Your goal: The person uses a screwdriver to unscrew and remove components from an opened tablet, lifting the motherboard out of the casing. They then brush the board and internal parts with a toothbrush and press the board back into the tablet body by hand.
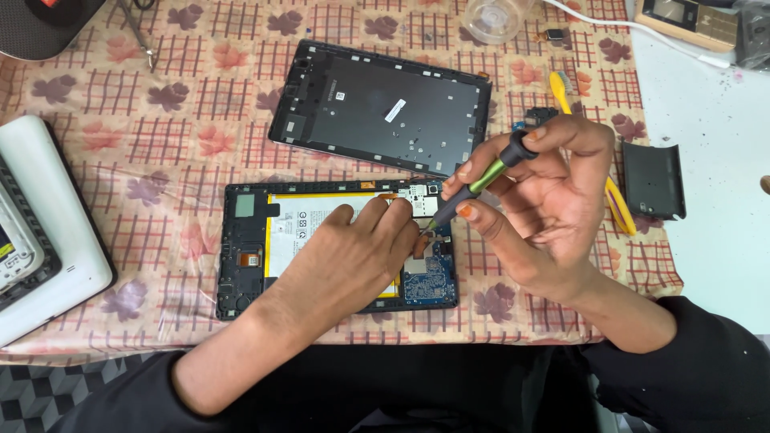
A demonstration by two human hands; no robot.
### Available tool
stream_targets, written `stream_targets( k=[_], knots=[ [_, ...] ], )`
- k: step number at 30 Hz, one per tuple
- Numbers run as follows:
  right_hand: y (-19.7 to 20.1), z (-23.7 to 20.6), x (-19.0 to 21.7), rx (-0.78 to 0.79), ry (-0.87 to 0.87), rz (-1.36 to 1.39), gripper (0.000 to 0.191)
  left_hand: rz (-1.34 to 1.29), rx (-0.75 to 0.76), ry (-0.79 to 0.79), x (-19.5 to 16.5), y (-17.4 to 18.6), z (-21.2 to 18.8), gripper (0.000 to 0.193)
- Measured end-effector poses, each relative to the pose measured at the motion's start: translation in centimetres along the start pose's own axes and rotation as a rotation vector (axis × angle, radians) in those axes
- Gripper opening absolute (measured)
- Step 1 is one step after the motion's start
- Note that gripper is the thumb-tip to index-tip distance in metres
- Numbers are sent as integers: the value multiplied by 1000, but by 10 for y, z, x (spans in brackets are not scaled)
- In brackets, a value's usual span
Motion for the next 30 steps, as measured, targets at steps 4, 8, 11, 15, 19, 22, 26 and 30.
stream_targets(
  k=[4,8,11,15,19,22,26,30],
  knots=[
    [1,-1,1,-13,-5,-12,59,14,223,26,-5,2,3,18],
    [1,0,3,-11,1,14,59,-34,169,41,1,6,4,21],
    [1,1,4,-4,7,22,59,-120,78,37,5,8,2,23],
    [0,1,4,-9,9,25,60,-235,-73,-16,10,6,-1,18],
    [-1,0,3,-9,-2,32,60,-89,-77,-86,6,2,-1,16],
    [0,1,3,-7,4,33,59,-109,-17,-19,4,1,0,19],
    [1,2,2,-19,18,14,58,26,119,-5,0,4,4,23],
    [1,3,1,-20,17,0,58,132,191,2,-3,7,8,25]
  ],
)
Point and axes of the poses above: each hand's wrist, its own z-axis towards the middle knuckle, its own y-axis out of the back of the hand, x = y × z, the point moved 2 cm from there along z, towards the middle knuckle, and after that the axes turned 5 degrees about -x, right-handed, at the moved point
